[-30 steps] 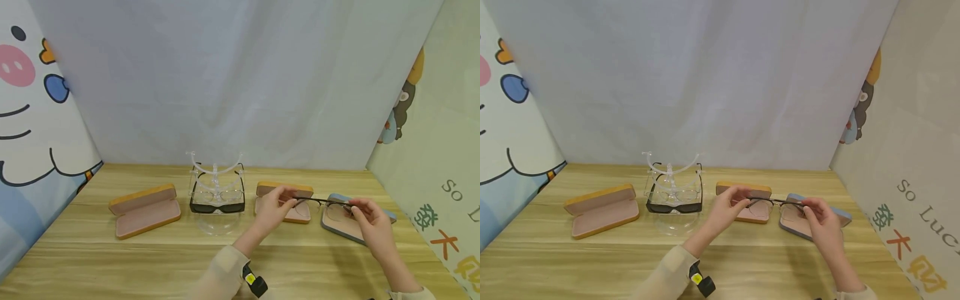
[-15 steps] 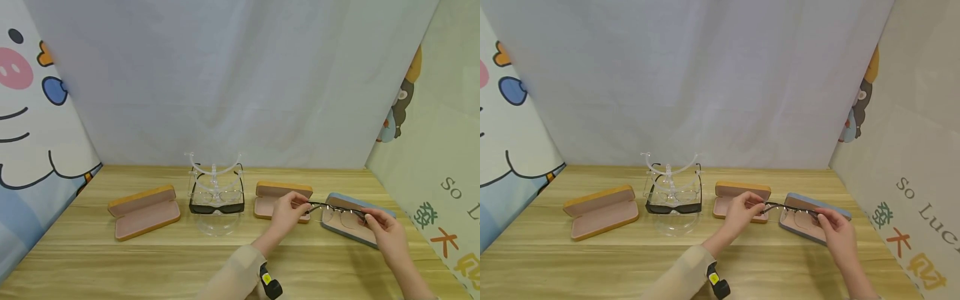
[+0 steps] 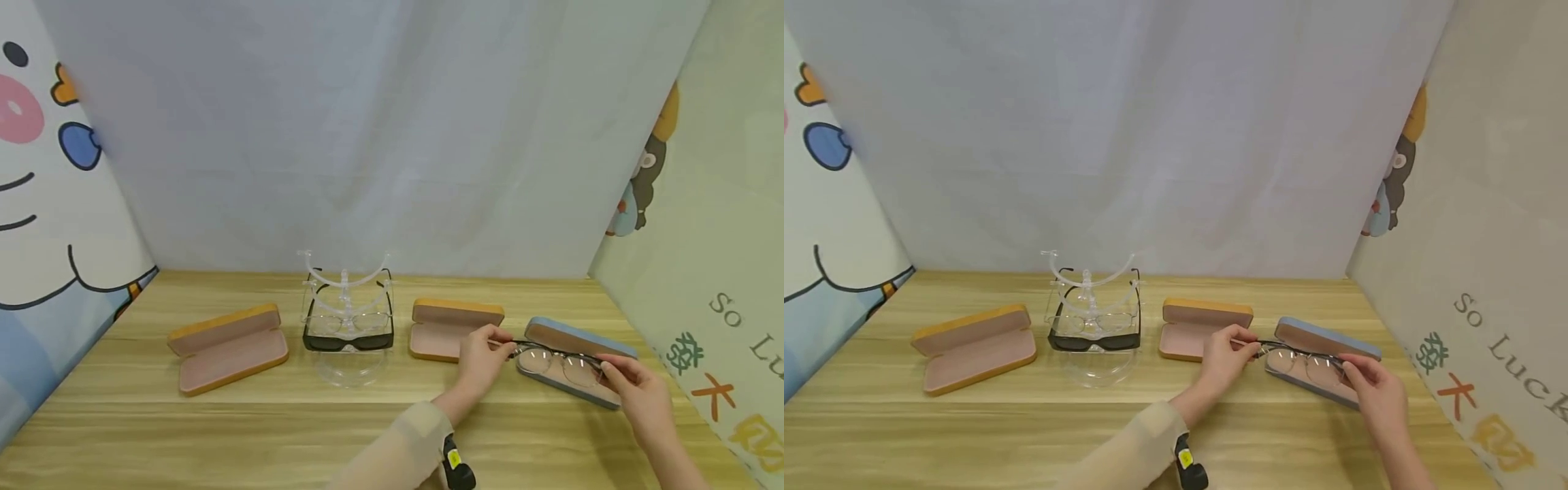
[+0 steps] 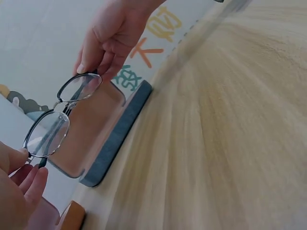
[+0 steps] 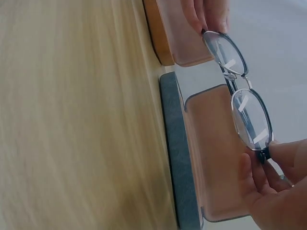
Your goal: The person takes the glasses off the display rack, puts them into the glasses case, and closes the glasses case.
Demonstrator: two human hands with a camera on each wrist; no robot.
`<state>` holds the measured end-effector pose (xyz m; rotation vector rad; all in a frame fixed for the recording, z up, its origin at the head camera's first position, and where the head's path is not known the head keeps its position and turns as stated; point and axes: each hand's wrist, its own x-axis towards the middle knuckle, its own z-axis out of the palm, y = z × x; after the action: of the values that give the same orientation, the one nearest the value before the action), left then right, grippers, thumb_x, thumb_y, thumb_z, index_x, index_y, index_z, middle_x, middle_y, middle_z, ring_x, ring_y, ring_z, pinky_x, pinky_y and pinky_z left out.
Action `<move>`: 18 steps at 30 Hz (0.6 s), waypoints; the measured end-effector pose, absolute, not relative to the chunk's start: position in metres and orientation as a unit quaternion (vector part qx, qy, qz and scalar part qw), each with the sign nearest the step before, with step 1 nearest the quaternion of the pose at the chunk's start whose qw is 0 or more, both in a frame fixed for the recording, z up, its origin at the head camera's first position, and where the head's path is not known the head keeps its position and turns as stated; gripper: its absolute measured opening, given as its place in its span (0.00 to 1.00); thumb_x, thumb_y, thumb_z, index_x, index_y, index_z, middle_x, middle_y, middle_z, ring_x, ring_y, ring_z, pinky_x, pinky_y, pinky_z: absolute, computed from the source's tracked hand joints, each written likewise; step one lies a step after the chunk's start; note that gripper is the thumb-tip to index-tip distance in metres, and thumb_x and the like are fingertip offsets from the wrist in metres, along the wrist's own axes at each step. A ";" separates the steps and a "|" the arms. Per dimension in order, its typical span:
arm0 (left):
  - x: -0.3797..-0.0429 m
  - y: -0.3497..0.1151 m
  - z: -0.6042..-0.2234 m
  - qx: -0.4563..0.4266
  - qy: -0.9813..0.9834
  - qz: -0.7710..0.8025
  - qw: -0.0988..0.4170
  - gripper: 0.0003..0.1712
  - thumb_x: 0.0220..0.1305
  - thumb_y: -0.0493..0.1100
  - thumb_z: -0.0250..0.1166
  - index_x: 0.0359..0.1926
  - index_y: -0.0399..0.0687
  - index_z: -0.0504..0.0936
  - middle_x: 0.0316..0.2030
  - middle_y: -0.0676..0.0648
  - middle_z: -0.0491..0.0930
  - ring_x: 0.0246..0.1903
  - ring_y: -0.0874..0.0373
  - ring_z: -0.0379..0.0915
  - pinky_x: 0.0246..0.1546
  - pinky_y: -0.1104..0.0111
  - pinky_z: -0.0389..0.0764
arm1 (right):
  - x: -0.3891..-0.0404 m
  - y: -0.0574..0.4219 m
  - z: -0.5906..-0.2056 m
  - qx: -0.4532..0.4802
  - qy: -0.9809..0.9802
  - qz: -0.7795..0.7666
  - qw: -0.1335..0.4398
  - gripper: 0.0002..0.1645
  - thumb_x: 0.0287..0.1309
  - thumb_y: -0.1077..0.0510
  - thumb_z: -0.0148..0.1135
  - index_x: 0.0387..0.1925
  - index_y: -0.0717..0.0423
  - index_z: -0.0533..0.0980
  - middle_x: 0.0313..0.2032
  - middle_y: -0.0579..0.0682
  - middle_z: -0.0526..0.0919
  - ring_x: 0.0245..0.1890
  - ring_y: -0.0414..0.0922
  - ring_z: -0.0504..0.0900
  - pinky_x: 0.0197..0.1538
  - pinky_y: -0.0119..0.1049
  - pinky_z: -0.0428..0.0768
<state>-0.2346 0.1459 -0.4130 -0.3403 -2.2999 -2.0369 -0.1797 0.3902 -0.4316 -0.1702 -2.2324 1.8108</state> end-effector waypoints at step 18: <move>-0.241 0.179 -0.420 -0.145 -0.813 -0.563 0.008 0.10 0.56 0.41 0.65 0.41 0.48 0.82 0.34 0.55 0.81 0.31 0.70 0.74 0.25 0.81 0.73 | -0.161 0.375 -0.405 -0.225 -0.798 0.540 0.143 0.06 0.58 0.61 0.57 0.35 0.55 0.80 0.22 0.28 0.77 0.22 0.28 0.80 0.30 0.24 0.79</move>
<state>-0.2408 0.1792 -0.4201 -0.4533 -2.5423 -1.7611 -0.1612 0.3753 -0.4047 -0.6499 -2.3022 1.5575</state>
